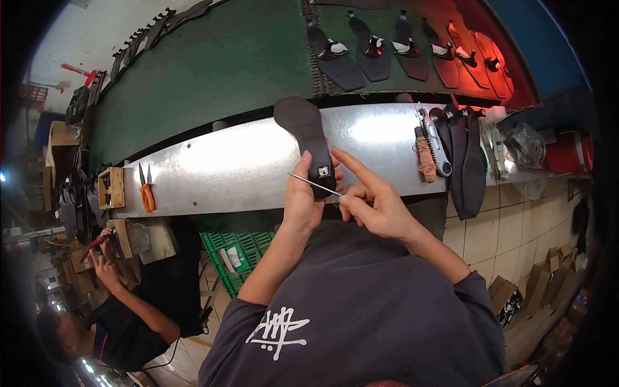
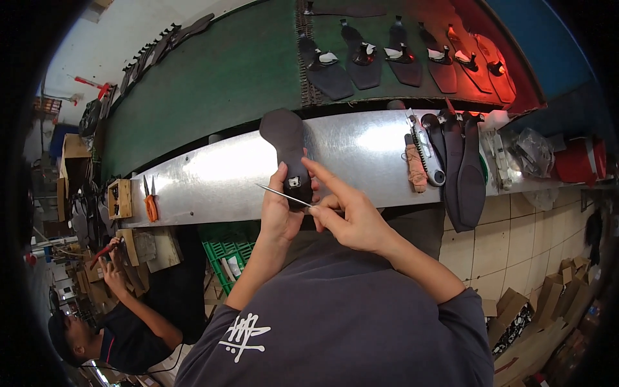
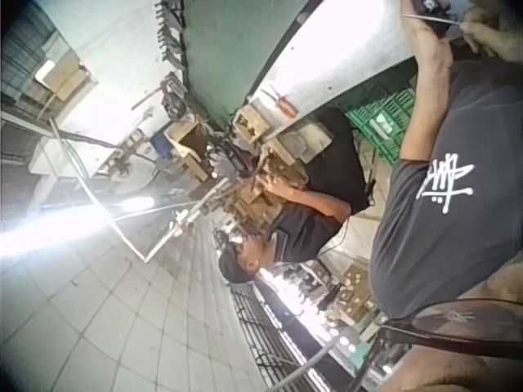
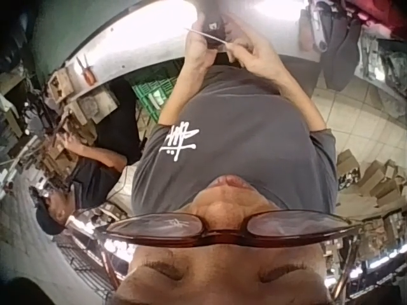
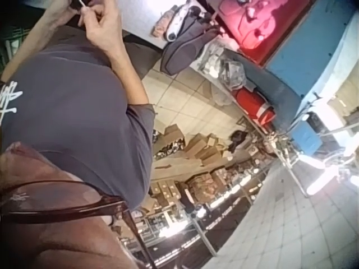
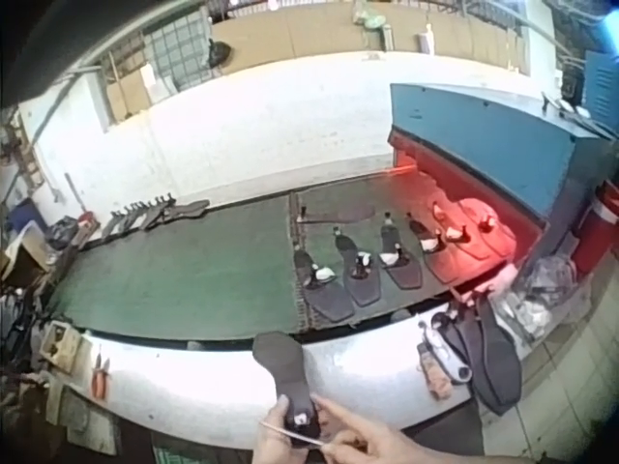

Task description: Applying glue and components to shoe outsoles on a production line.

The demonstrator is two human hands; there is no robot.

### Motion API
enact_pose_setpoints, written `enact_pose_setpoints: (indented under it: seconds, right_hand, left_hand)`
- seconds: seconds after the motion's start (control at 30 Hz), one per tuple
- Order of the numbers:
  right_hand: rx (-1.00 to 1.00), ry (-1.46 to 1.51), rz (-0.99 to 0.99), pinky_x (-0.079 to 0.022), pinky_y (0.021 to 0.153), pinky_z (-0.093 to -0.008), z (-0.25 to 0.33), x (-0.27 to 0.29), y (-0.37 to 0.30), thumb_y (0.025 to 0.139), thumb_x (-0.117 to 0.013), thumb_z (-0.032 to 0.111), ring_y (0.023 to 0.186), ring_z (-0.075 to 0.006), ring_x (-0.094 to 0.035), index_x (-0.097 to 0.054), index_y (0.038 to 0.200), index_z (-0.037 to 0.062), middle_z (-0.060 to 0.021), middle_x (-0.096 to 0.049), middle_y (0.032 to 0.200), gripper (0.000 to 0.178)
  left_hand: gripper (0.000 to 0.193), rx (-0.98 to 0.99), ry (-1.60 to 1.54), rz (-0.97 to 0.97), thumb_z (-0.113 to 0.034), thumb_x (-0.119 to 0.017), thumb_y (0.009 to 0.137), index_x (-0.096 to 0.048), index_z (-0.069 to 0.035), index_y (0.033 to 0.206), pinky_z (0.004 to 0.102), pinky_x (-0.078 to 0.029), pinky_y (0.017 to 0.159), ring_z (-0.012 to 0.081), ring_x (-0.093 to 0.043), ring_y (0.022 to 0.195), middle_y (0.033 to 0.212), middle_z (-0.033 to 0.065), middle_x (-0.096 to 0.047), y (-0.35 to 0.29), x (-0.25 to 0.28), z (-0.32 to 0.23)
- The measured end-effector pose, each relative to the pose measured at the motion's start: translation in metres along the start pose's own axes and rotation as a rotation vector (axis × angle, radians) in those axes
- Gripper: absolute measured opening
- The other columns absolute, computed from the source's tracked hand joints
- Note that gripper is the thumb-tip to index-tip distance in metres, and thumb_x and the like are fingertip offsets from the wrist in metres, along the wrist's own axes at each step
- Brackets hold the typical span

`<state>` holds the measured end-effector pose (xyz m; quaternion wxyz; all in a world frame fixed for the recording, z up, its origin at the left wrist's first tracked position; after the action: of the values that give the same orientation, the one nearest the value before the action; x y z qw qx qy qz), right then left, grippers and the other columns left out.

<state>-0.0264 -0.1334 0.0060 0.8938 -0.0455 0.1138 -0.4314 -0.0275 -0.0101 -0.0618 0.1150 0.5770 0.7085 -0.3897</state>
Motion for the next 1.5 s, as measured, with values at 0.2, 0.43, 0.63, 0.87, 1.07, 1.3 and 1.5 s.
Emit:
enact_pose_setpoints:
  seconds: [0.2, 0.43, 0.63, 0.87, 1.07, 1.3, 1.5]
  right_hand:
    - [0.258, -0.345, -0.151, -0.043, 0.058, -0.0243, 0.006, 0.005, 0.007, 0.082, -0.067, 0.004, 0.058, -0.007, -0.049, -0.051, 0.135, 0.0083, -0.0037, -0.055, 0.064, 0.055]
    - [0.63, -0.492, -0.305, -0.039, 0.051, -0.0219, 0.019, 0.004, 0.008, 0.079, -0.069, -0.001, 0.055, -0.0066, -0.047, -0.067, 0.112, 0.0015, 0.0, -0.053, 0.067, 0.033]
    - [0.152, 0.131, -0.264, -0.039, 0.052, -0.0179, -0.011, 0.029, 0.014, 0.086, -0.064, 0.002, 0.059, -0.0037, -0.05, -0.067, 0.112, 0.0003, 0.0035, -0.055, 0.075, 0.026]
    - [0.011, 0.078, -0.162, -0.04, 0.05, -0.0172, -0.014, 0.032, -0.004, 0.097, -0.047, 0.012, 0.056, -0.004, -0.05, -0.039, 0.144, 0.01, 0.0011, -0.055, 0.073, 0.048]
    - [-0.16, 0.383, 0.007, -0.036, 0.043, -0.0182, -0.022, 0.005, -0.007, 0.097, -0.047, 0.013, 0.049, -0.0057, -0.048, -0.019, 0.151, 0.016, -0.0022, -0.055, 0.067, 0.061]
    - [-0.259, 0.693, 0.033, -0.031, 0.041, -0.017, -0.034, -0.006, -0.01, 0.099, -0.046, 0.01, 0.048, -0.0037, -0.042, -0.027, 0.148, 0.017, 0.0007, -0.049, 0.068, 0.054]
    - [-0.194, 0.528, -0.085, -0.03, 0.044, -0.0164, -0.038, 0.0, -0.009, 0.099, -0.046, 0.013, 0.051, -0.0025, -0.038, -0.042, 0.142, 0.0127, 0.0025, -0.047, 0.068, 0.043]
  left_hand:
    - [0.038, -0.014, 0.024, -0.159, -0.034, -0.044, 0.099, -0.057, 0.002, 0.098, 0.032, -0.053, 0.062, 0.0207, -0.064, 0.069, 0.083, 0.0123, -0.063, -0.001, 0.009, 0.011]
    - [0.038, 0.066, -0.159, 0.02, -0.035, -0.036, 0.101, -0.057, -0.004, 0.107, 0.0338, -0.051, 0.078, 0.0188, -0.061, 0.087, 0.094, 0.0079, -0.063, -0.004, 0.011, 0.032]
    - [0.031, 0.226, -0.185, 0.207, -0.032, -0.047, 0.099, -0.056, -0.004, 0.11, 0.0334, -0.055, 0.079, 0.0177, -0.063, 0.095, 0.099, 0.0068, -0.064, -0.017, -0.017, 0.014]
    - [0.049, -0.005, -0.056, 0.101, -0.014, -0.066, 0.089, -0.046, -0.005, 0.133, 0.0353, -0.055, 0.084, 0.0171, -0.059, 0.103, 0.115, 0.0042, -0.056, -0.011, -0.005, -0.007]
    - [0.065, -0.08, -0.012, 0.101, 0.004, -0.07, 0.079, -0.043, -0.005, 0.138, 0.0311, -0.052, 0.089, 0.0174, -0.057, 0.108, 0.115, 0.0037, -0.055, -0.013, -0.006, -0.009]
    - [0.067, -0.282, 0.079, 0.117, 0.012, -0.076, 0.067, -0.052, -0.003, 0.128, 0.0327, -0.052, 0.092, 0.0193, -0.058, 0.11, 0.122, 0.0067, -0.056, -0.019, -0.002, -0.012]
    - [0.069, -0.298, 0.074, 0.089, 0.013, -0.074, 0.068, -0.052, -0.004, 0.131, 0.0331, -0.052, 0.092, 0.0237, -0.06, 0.109, 0.122, 0.0078, -0.057, -0.021, 0.003, -0.011]
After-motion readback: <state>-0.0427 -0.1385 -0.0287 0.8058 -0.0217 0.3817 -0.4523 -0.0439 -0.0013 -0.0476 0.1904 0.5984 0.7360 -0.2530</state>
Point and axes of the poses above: each hand's wrist, its own y-axis towards the middle knuckle, its own x-axis out of the back of the hand, z = x × y, the point moved 7 cm from there along y, towards the middle knuckle
